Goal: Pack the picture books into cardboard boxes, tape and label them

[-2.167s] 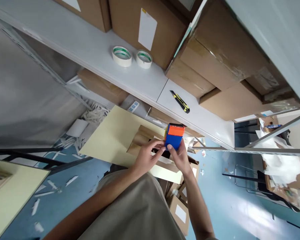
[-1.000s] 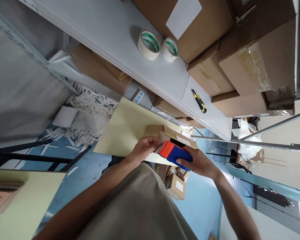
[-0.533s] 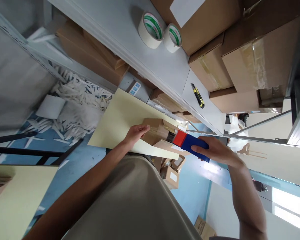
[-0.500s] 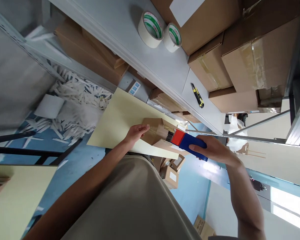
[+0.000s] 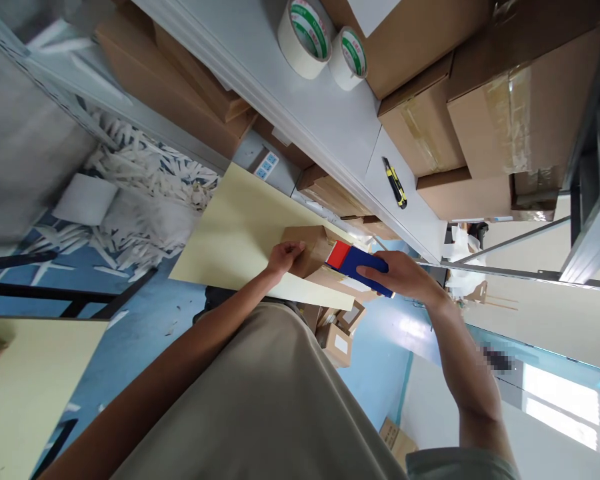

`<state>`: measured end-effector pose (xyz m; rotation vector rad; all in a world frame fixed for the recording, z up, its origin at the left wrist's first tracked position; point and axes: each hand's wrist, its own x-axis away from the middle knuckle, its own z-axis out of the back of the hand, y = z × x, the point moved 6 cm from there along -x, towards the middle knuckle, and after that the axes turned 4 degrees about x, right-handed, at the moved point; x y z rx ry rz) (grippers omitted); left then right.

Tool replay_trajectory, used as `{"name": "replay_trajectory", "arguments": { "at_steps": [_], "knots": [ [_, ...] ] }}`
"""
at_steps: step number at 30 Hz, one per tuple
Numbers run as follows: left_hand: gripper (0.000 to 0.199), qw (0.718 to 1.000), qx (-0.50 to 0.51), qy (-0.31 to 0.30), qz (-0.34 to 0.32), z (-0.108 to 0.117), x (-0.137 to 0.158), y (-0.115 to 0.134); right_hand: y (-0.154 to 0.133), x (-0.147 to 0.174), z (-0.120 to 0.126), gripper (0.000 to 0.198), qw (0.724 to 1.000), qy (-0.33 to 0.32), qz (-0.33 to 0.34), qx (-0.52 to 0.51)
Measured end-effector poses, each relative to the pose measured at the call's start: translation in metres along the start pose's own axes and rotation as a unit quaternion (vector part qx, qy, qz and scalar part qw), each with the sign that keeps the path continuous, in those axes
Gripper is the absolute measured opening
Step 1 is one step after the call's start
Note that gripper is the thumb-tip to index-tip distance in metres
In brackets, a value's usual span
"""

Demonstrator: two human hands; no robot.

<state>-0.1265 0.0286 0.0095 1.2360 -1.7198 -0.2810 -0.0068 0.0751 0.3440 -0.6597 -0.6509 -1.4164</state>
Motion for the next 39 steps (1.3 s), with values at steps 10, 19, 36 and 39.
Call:
{"name": "replay_trajectory", "arguments": {
  "at_steps": [10,19,36,39],
  "knots": [
    [0.114,0.962,-0.183,-0.116,-0.165,-0.007,0.043,0.045,0.0,0.003,-0.003,0.055,1.0,0.004,0.022,0.01],
    [0.113,0.827,-0.37,-0.243,-0.347,-0.062,0.064,0.092,-0.009,0.008,-0.008,0.055,0.995,0.031,0.046,0.08],
    [0.104,0.806,-0.446,-0.201,-0.333,-0.053,0.046,0.071,0.061,-0.016,-0.019,0.056,0.997,0.015,0.017,0.08],
    [0.103,0.796,-0.46,-0.198,-0.34,-0.053,0.046,0.071,0.077,-0.039,-0.029,0.055,0.994,-0.019,0.019,0.11]
  ]
}}
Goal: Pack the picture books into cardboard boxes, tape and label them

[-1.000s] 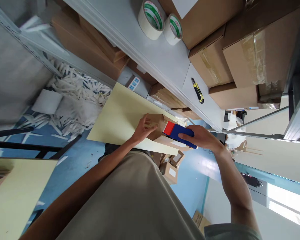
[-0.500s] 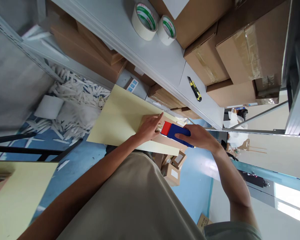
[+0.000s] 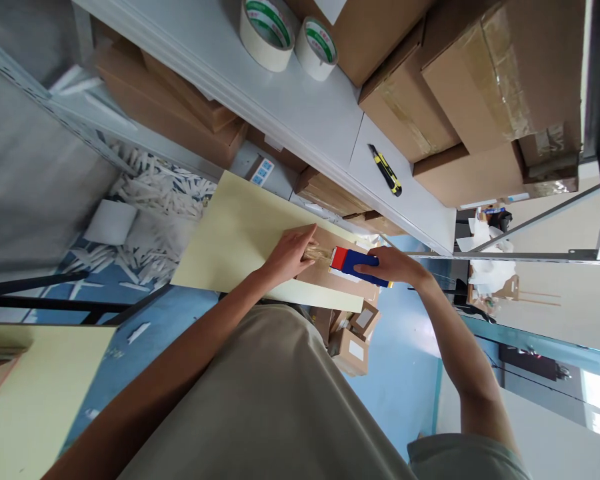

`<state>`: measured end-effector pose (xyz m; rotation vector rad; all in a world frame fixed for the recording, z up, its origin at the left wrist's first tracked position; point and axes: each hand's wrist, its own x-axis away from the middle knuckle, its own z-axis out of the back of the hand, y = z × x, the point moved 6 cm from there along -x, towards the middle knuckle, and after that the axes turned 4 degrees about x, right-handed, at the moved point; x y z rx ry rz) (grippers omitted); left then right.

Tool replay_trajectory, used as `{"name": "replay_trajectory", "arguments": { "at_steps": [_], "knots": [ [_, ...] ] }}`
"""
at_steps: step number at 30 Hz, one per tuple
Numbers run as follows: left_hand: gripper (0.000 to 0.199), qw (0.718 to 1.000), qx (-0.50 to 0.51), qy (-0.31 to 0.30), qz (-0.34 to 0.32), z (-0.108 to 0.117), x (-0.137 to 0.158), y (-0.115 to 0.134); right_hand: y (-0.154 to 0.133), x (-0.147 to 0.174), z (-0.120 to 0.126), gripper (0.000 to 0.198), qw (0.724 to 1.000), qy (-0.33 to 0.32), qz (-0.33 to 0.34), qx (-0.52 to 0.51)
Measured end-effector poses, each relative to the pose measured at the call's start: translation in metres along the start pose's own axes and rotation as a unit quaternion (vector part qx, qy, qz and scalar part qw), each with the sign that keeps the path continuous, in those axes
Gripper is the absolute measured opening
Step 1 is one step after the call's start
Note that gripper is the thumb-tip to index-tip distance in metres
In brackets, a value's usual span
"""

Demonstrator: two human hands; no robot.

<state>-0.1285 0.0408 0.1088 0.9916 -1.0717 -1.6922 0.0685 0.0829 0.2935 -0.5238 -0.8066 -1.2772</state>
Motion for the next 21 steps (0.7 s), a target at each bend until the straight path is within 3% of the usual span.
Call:
{"name": "replay_trajectory", "arguments": {
  "at_steps": [4,8,11,14,17,21],
  "knots": [
    [0.104,1.0,-0.028,0.0,0.003,0.002,0.001,0.002,0.01,-0.03,-0.015,0.053,0.998,-0.047,0.015,0.036],
    [0.1,0.999,-0.027,0.02,0.017,0.001,0.008,0.008,0.013,-0.043,-0.022,0.053,0.997,-0.046,0.034,0.054],
    [0.077,0.985,0.005,0.135,0.103,-0.002,0.018,0.006,0.013,-0.044,-0.027,0.053,0.995,-0.042,0.057,0.068],
    [0.049,0.939,0.038,0.248,0.233,-0.014,0.031,-0.001,0.017,-0.046,-0.033,0.055,0.994,-0.032,0.075,0.073],
    [0.038,0.908,0.052,0.3,0.287,-0.028,0.035,-0.003,0.023,-0.052,-0.037,0.057,0.994,-0.009,0.097,0.058],
    [0.042,0.893,0.049,0.33,0.301,-0.031,0.033,-0.004,0.027,-0.059,-0.039,0.056,0.991,0.019,0.134,0.024]
  ]
}}
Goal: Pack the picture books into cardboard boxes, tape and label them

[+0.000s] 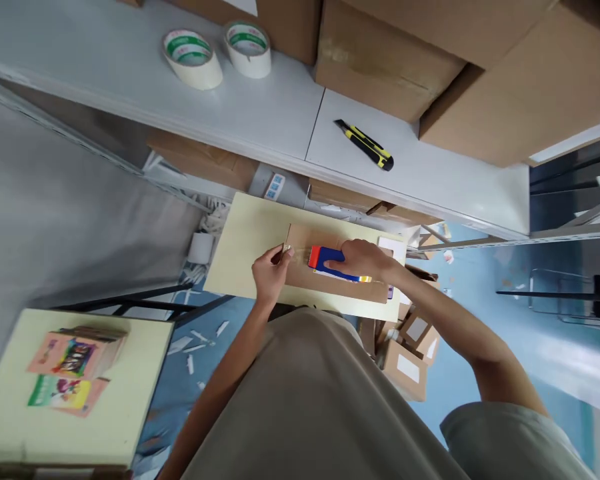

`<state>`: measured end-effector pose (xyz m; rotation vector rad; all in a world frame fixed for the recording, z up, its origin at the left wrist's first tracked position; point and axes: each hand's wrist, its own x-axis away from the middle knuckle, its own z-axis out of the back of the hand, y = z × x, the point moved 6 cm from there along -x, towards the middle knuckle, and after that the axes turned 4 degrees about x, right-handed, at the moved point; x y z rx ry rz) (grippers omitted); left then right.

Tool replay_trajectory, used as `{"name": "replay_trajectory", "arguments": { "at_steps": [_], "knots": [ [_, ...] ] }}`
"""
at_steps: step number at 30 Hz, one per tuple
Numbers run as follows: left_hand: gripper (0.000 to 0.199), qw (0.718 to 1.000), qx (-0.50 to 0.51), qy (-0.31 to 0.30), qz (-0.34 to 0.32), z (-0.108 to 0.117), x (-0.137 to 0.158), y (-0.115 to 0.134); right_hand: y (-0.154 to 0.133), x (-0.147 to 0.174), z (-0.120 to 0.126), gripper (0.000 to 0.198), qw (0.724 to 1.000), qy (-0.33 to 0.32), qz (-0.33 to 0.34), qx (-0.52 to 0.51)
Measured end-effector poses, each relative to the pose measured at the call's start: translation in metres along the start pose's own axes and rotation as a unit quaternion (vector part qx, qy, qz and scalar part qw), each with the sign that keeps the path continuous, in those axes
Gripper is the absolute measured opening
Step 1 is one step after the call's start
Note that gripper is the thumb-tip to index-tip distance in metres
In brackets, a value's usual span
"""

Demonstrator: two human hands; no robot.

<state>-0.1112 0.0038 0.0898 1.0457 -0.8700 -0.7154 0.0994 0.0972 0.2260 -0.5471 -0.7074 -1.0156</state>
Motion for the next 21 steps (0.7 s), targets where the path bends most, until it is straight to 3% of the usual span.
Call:
{"name": "replay_trajectory", "arguments": {
  "at_steps": [6,9,15,18,21],
  "knots": [
    [0.046,0.997,0.044,0.051,0.038,0.005,-0.006,-0.008,0.029,0.034,0.001,0.054,0.995,0.014,0.086,-0.053],
    [0.046,0.996,0.026,0.073,0.049,0.007,-0.006,-0.008,0.082,0.074,-0.007,0.052,0.993,0.007,0.095,-0.074],
    [0.038,0.992,0.023,0.092,0.082,0.005,-0.008,-0.005,0.213,0.151,-0.04,0.072,0.978,-0.066,0.038,-0.195],
    [0.027,0.991,-0.006,0.105,0.085,0.002,-0.009,0.0,0.245,0.16,-0.059,0.074,0.973,-0.077,0.021,-0.215],
    [0.019,0.989,-0.009,0.118,0.086,-0.001,-0.008,0.004,0.255,0.145,-0.078,0.07,0.979,-0.064,0.005,-0.191]
  ]
}}
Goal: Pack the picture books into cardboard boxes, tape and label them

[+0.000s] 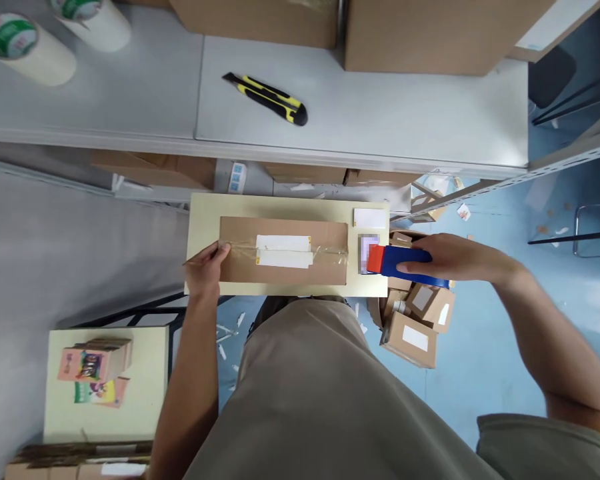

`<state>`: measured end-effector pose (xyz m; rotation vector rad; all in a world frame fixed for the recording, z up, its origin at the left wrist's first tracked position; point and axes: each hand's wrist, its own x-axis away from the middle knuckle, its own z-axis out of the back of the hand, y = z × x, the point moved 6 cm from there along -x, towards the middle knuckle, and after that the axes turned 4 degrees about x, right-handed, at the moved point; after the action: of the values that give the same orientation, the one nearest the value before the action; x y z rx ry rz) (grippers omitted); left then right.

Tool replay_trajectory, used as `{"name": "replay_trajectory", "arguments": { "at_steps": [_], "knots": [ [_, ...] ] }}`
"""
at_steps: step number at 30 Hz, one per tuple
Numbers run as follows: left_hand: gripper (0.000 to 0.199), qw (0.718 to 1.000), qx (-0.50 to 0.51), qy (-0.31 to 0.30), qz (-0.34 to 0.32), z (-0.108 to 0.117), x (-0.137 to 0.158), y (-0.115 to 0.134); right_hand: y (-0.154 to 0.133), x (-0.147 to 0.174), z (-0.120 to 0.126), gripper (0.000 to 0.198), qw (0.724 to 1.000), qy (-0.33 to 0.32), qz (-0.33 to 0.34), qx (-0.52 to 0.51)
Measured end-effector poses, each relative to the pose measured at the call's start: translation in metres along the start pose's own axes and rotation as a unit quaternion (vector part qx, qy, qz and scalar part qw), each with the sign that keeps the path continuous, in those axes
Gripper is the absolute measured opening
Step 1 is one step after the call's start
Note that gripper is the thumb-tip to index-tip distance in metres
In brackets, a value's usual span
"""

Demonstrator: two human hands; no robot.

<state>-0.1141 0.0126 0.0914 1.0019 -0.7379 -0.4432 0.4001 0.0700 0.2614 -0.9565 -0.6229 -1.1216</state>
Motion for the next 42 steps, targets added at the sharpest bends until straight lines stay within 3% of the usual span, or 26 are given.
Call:
{"name": "replay_trajectory", "arguments": {
  "at_steps": [7,13,17,22,25,27,31,36,39,42],
  "knots": [
    [0.022,1.0,0.012,0.018,0.019,0.0,0.002,-0.004,0.009,-0.058,-0.029,0.055,0.996,0.028,-0.034,0.075],
    [0.025,0.999,-0.041,-0.006,-0.003,-0.002,0.006,0.002,-0.018,-0.082,-0.063,0.048,0.983,0.102,-0.055,0.146],
    [0.034,0.997,-0.062,-0.019,-0.042,0.001,0.004,0.005,-0.025,-0.093,-0.092,0.034,0.972,0.129,-0.097,0.17],
    [0.047,0.961,-0.232,-0.05,-0.142,-0.002,0.013,0.019,-0.01,-0.088,-0.105,0.039,0.977,0.145,-0.107,0.119],
    [0.057,0.917,-0.299,0.002,-0.262,-0.019,0.038,0.042,0.0,-0.072,-0.091,0.039,0.969,0.191,-0.127,0.089],
    [0.059,0.892,-0.3,-0.01,-0.338,-0.045,0.064,0.06,0.001,-0.058,-0.074,0.041,0.962,0.233,-0.128,0.065],
    [0.054,0.857,-0.246,-0.128,-0.435,-0.114,0.133,0.1,-0.016,-0.035,-0.03,0.04,0.934,0.34,-0.107,0.021],
    [0.059,0.767,-0.147,-0.274,-0.561,-0.191,0.21,0.166,-0.059,-0.021,0.039,0.039,0.892,0.449,-0.057,-0.012],
    [0.067,0.764,-0.121,-0.27,-0.573,-0.221,0.216,0.199,-0.08,-0.026,0.082,0.034,0.871,0.49,-0.03,0.007],
    [0.07,0.771,-0.108,-0.27,-0.567,-0.236,0.21,0.218,-0.087,-0.042,0.118,0.032,0.849,0.525,-0.032,0.056]
  ]
}}
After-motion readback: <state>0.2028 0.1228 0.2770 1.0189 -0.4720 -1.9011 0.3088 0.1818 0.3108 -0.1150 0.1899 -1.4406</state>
